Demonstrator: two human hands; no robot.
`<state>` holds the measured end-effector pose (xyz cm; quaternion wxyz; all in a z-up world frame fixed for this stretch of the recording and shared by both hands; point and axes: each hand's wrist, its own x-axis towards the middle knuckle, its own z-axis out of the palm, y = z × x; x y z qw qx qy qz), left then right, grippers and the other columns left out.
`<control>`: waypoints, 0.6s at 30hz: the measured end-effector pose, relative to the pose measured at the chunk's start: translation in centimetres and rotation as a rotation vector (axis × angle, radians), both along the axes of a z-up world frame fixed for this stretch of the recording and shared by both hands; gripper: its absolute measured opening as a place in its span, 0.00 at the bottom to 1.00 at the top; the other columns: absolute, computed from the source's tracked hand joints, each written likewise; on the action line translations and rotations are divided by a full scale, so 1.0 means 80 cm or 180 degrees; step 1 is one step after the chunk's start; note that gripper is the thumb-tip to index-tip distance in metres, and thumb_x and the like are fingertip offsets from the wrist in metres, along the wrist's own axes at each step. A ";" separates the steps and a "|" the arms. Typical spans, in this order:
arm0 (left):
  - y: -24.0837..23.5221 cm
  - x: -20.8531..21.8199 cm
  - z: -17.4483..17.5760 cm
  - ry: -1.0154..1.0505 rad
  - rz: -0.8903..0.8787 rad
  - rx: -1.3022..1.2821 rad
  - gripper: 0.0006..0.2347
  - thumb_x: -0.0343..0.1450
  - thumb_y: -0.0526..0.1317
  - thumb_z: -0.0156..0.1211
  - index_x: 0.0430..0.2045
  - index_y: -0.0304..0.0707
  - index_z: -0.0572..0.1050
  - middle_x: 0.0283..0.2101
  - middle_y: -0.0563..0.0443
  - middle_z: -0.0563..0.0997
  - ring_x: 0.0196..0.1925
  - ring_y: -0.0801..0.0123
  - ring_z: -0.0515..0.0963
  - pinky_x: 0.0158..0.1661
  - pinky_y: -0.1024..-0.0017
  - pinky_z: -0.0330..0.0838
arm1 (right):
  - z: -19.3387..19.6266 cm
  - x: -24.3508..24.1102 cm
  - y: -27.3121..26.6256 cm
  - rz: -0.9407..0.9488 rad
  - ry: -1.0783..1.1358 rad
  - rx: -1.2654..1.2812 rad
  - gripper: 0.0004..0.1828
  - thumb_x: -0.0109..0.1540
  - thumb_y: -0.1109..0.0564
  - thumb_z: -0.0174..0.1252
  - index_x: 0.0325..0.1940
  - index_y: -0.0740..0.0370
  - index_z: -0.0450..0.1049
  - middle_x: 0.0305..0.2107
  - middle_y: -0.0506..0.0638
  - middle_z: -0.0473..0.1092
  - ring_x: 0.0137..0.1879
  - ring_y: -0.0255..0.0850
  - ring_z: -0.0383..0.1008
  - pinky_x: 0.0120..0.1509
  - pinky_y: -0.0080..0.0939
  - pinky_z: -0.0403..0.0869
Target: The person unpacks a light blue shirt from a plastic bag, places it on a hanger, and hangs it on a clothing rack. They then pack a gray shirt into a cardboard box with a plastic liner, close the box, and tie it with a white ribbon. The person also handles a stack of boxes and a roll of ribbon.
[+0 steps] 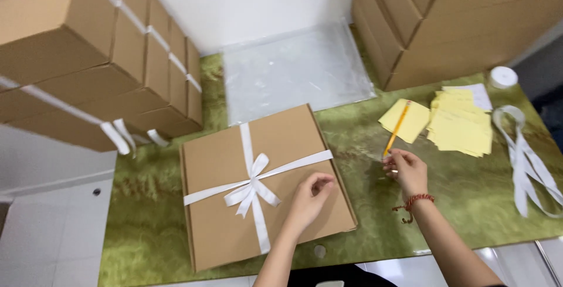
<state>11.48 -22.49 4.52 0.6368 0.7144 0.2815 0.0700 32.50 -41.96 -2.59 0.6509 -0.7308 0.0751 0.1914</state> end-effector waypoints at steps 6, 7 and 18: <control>0.075 -0.098 0.011 0.0191 0.1028 0.1037 0.04 0.73 0.43 0.69 0.34 0.47 0.85 0.34 0.53 0.86 0.34 0.65 0.84 0.36 0.70 0.79 | 0.073 -0.119 0.119 0.1630 -0.1209 -0.0173 0.07 0.68 0.59 0.66 0.48 0.60 0.86 0.34 0.58 0.83 0.40 0.40 0.81 0.47 0.45 0.81; 0.087 -0.116 0.014 0.0198 0.1106 0.1063 0.04 0.73 0.43 0.69 0.34 0.47 0.85 0.34 0.53 0.86 0.34 0.65 0.84 0.36 0.70 0.79 | 0.083 -0.136 0.138 0.1702 -0.1220 -0.0131 0.07 0.68 0.59 0.66 0.48 0.60 0.86 0.34 0.58 0.83 0.40 0.40 0.81 0.47 0.45 0.81; 0.083 -0.162 -0.004 0.0936 0.1626 0.1968 0.13 0.70 0.42 0.72 0.46 0.43 0.79 0.49 0.51 0.74 0.57 0.52 0.77 0.55 0.60 0.77 | 0.061 -0.203 0.244 0.3322 -0.2360 -0.2168 0.14 0.65 0.32 0.61 0.45 0.34 0.85 0.48 0.31 0.78 0.64 0.35 0.70 0.65 0.42 0.64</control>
